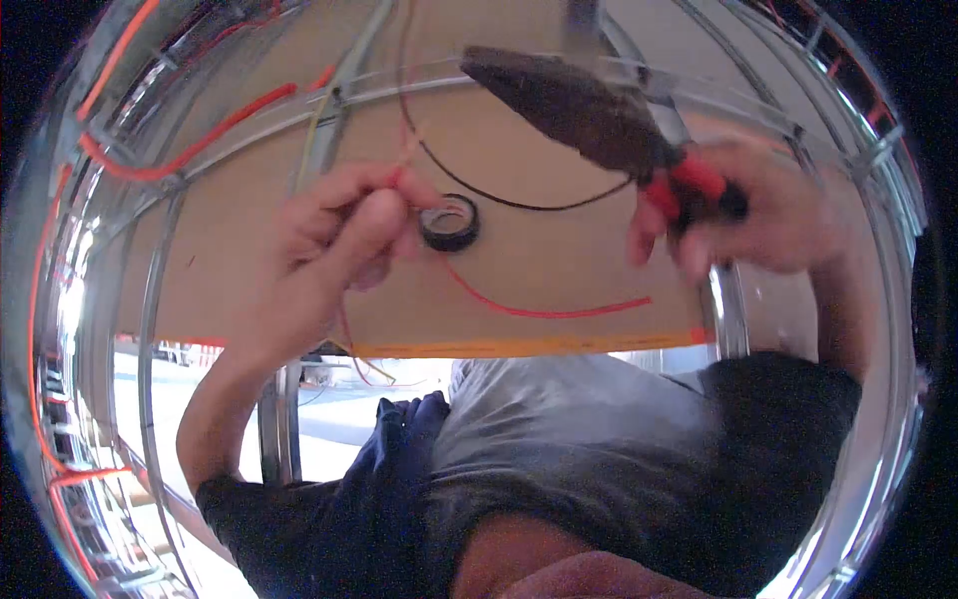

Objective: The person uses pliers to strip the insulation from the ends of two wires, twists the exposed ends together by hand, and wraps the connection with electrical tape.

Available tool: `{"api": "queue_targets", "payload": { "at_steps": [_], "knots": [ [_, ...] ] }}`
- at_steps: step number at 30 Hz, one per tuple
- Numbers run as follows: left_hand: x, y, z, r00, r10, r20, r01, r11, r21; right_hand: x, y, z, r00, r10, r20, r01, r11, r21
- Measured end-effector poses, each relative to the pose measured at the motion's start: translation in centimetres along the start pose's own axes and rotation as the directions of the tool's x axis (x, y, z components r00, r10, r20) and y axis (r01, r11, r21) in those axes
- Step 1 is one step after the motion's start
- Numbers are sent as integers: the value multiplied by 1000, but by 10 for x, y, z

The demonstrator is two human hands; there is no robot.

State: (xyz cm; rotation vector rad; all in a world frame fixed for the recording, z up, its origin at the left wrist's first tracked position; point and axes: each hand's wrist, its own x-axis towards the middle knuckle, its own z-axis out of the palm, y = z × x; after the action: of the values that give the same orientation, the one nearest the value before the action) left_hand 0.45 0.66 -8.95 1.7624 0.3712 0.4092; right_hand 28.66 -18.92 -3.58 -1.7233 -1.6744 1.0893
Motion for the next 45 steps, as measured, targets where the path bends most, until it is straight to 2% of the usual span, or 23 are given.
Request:
{"api": "queue_targets", "payload": {
  "at_steps": [1,4,6,10,12,16,19,20,21,22,24,25,27,29,31,32,34,36,38,40,41,43,45],
  "knots": [
    [1,-4,-1,1000,18,10,-17,1000,-26,6,-3,11,1000,-19,17,20,1000,-15],
    [11,-12,-6,997,61,44,-60,998,-25,19,2,28,1000,26,-14,-24,991,134],
    [12,-7,-7,998,49,33,-49,999,-1,23,1,28,991,131,11,-130,957,260],
    [12,-2,-3,997,67,29,-67,998,2,26,-9,26,991,133,6,-123,897,424],
    [13,-5,-3,997,72,34,-72,997,1,21,-10,22,997,72,-5,-64,918,392],
    [12,-6,-1,997,66,41,-64,996,-64,13,-18,25,996,86,34,-93,926,365],
    [13,-3,3,999,32,-9,-33,992,-123,14,-19,30,998,44,-34,-32,958,285],
    [15,-4,2,999,34,-2,-34,992,-121,16,-22,32,990,39,-133,0,961,278],
    [17,-7,-2,997,63,47,-57,992,-112,18,-26,35,972,35,-232,30,962,271],
    [20,-7,-3,991,93,95,-83,991,-103,21,-31,34,970,36,-241,32,961,274],
    [30,1,3,991,115,66,-105,985,-137,33,-44,22,959,-113,-259,167,966,199],
    [34,5,6,991,131,26,-124,976,-177,41,-47,16,958,-118,-262,172,966,195],
    [47,6,7,993,117,27,-109,975,-191,58,-50,5,896,-306,-322,343,937,64],
    [55,7,10,994,104,25,-97,973,-210,70,-53,1,872,-324,-366,377,923,81],
    [60,9,13,988,146,55,-119,935,-333,81,-48,-4,849,-338,-406,408,908,98],
    [61,10,15,987,153,48,-128,934,-334,88,-42,-7,823,-401,-403,460,886,58],
    [61,15,19,993,120,-1,-114,945,-307,93,-40,-12,793,-465,-394,511,860,13],
    [57,21,20,995,85,-44,-93,967,-235,95,-43,-14,832,-394,-392,410,911,-45],
    [56,25,20,994,58,-91,-72,986,-153,97,-42,-11,821,-410,-398,430,902,-42],
    [64,36,30,968,68,-242,-101,987,-128,89,-38,-19,808,-432,-401,455,890,-43],
    [66,36,28,964,80,-254,-114,986,-123,89,-34,-20,801,-388,-456,416,908,-42],
    [69,38,23,899,121,-420,-162,985,-62,88,-23,-28,790,-369,-489,392,918,-60],
    [67,45,19,869,157,-470,-205,977,-52,92,-4,-33,760,-431,-487,346,902,-258]
  ]
}}
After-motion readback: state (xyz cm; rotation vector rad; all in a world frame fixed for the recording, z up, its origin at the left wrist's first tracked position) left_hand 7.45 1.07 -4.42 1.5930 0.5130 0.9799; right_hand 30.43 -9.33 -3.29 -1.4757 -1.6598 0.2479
